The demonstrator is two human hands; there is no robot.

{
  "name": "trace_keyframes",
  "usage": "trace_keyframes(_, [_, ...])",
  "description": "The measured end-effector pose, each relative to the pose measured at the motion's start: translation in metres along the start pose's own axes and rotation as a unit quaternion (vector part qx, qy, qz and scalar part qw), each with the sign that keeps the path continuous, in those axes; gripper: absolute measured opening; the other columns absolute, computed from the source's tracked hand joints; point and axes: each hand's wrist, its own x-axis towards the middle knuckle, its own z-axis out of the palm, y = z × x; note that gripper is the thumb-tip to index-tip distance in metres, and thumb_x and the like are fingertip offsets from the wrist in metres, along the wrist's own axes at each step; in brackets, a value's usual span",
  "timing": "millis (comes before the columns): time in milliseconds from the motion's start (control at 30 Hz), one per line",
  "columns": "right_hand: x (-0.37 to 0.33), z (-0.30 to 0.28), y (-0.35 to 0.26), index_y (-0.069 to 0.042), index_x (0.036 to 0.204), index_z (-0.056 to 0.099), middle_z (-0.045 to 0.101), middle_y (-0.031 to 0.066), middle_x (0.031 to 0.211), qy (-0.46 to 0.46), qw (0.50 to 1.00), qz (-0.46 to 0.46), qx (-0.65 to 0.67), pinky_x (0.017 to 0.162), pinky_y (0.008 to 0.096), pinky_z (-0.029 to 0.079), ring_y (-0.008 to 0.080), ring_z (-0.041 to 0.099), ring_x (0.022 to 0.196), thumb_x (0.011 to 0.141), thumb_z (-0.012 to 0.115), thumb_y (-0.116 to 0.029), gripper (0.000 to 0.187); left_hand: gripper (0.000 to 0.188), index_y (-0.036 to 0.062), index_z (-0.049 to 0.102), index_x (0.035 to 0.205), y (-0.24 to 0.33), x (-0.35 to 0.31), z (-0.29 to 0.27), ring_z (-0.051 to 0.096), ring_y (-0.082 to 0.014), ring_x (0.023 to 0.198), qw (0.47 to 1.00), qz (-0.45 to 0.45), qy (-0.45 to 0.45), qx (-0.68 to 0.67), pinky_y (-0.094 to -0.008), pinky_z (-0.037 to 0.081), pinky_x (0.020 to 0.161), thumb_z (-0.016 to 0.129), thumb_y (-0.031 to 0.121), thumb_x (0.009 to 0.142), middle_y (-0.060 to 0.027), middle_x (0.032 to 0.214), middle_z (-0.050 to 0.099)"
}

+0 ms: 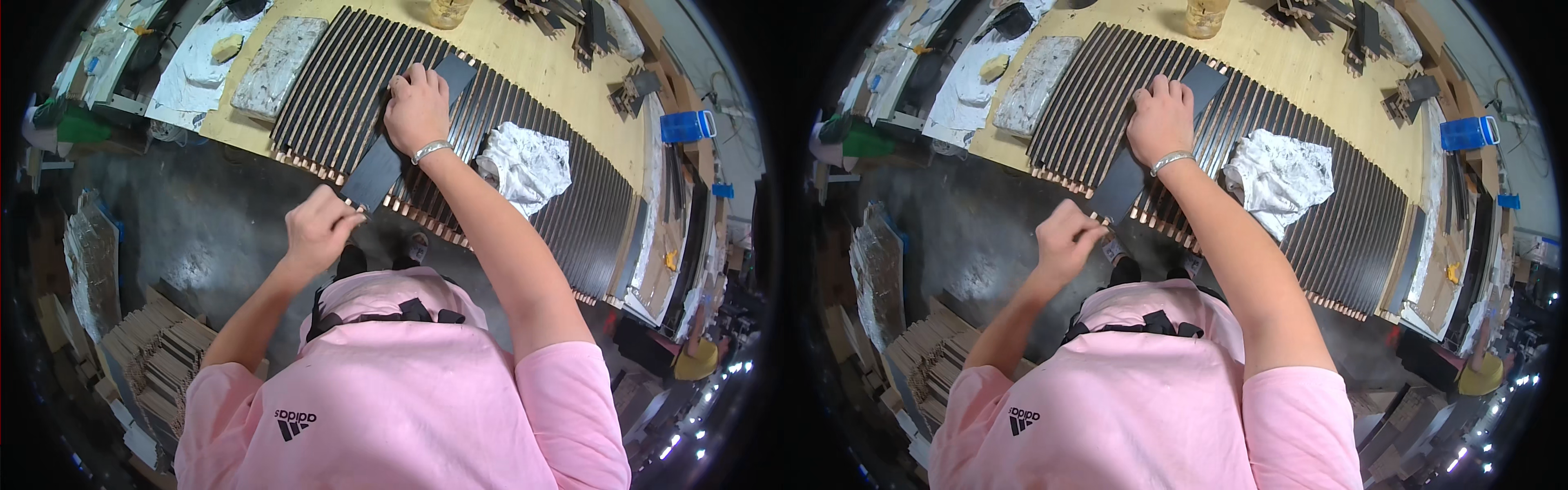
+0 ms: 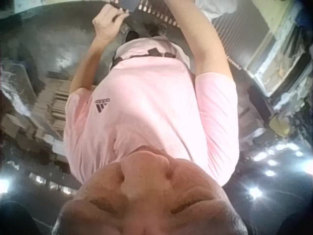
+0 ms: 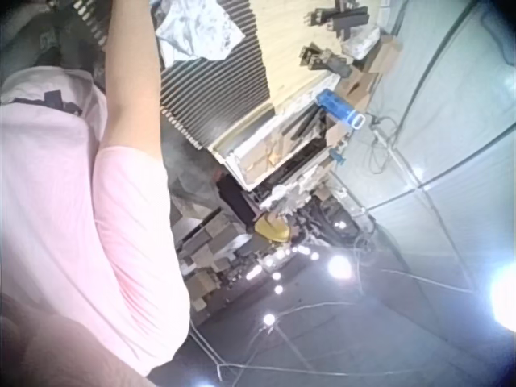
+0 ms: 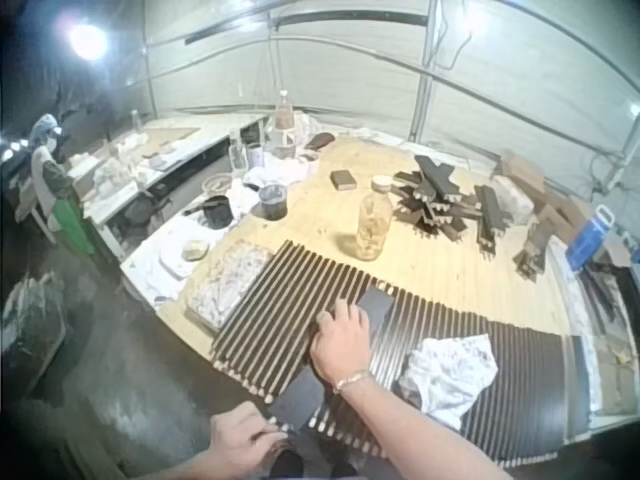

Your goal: The person wipes a row of dark wooden slats with a cloth, pours liquid from a bottle onto the cloth to continue wiping, and then picks up a slat to apply a substance with a sponge and a dark liquid with a small brush.

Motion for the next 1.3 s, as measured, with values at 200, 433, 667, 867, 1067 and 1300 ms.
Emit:
trace_keyframes(200, [-0.004, -0.001, 0.008, -0.006, 0.088, 0.069, 0.057, 0.0129, 0.095, 0.009, 0.999, -0.022, 0.048, 0.101, 0.0432, 0.036, 0.0301, 0.053, 0.100, 0.074, 0.061, -0.008, 0.017, 0.008, 0.0005, 0.063, 0.082, -0.020, 0.004, 0.016, 0.049, -0.0060, 0.059, 0.920, -0.299, 0.085, -0.240, -0.0226, 0.041, 0.055, 0.071, -0.002, 0.082, -0.0006, 0.072, 0.056])
trace_keyframes(433, [-0.004, -0.025, 0.022, -0.006, 0.093, 0.068, 0.058, 0.0117, 0.100, -0.041, 0.979, -0.147, 0.139, 0.102, 0.0466, 0.036, 0.0304, 0.053, 0.104, 0.068, 0.063, -0.005, 0.025, 0.008, -0.0006, 0.065, 0.089, 0.028, -0.016, 0.043, 0.049, -0.0037, 0.064, 0.822, -0.392, -0.054, -0.411, -0.0200, 0.041, 0.058, 0.070, -0.002, 0.084, 0.0008, 0.080, 0.058])
trace_keyframes(667, [-0.016, -0.009, 0.048, -0.011, 0.132, 0.057, 0.038, 0.0224, 0.149, -0.046, 0.992, -0.084, 0.078, 0.115, 0.0532, 0.025, 0.0388, 0.032, 0.140, 0.086, 0.060, -0.029, 0.049, 0.010, 0.0038, 0.071, 0.089, 0.030, 0.025, 0.030, 0.059, -0.0144, 0.068, 0.986, -0.080, -0.066, -0.133, -0.0275, 0.046, 0.061, 0.071, 0.002, 0.079, -0.0057, 0.076, 0.058])
trace_keyframes(867, [-0.019, -0.014, 0.049, -0.010, 0.134, 0.056, 0.032, 0.0219, 0.153, -0.079, 0.989, -0.084, 0.097, 0.117, 0.0470, 0.025, 0.0407, 0.028, 0.142, 0.093, 0.056, -0.029, 0.045, 0.012, 0.0085, 0.072, 0.083, 0.034, 0.037, 0.041, 0.061, -0.0223, 0.068, 0.988, 0.046, -0.127, -0.078, -0.0337, 0.049, 0.060, 0.077, 0.011, 0.072, -0.0046, 0.074, 0.058])
trace_keyframes(1067, [-0.019, -0.012, 0.049, -0.009, 0.131, 0.058, 0.035, 0.0207, 0.151, -0.057, 0.991, -0.083, 0.092, 0.117, 0.0468, 0.025, 0.0395, 0.030, 0.141, 0.094, 0.056, -0.029, 0.043, 0.011, 0.0064, 0.071, 0.079, 0.028, 0.037, 0.041, 0.059, -0.0218, 0.064, 0.984, 0.098, -0.123, -0.081, -0.0333, 0.046, 0.055, 0.077, 0.009, 0.070, -0.0049, 0.072, 0.057])
trace_keyframes(1300, [-0.020, -0.011, 0.049, -0.009, 0.129, 0.060, 0.037, 0.0192, 0.151, -0.039, 0.993, -0.079, 0.078, 0.117, 0.0458, 0.027, 0.0380, 0.031, 0.141, 0.093, 0.057, -0.029, 0.041, 0.009, 0.0054, 0.071, 0.079, 0.029, 0.041, 0.044, 0.057, -0.0221, 0.060, 0.982, 0.129, -0.117, -0.072, -0.0339, 0.044, 0.052, 0.075, 0.006, 0.071, -0.0058, 0.069, 0.053])
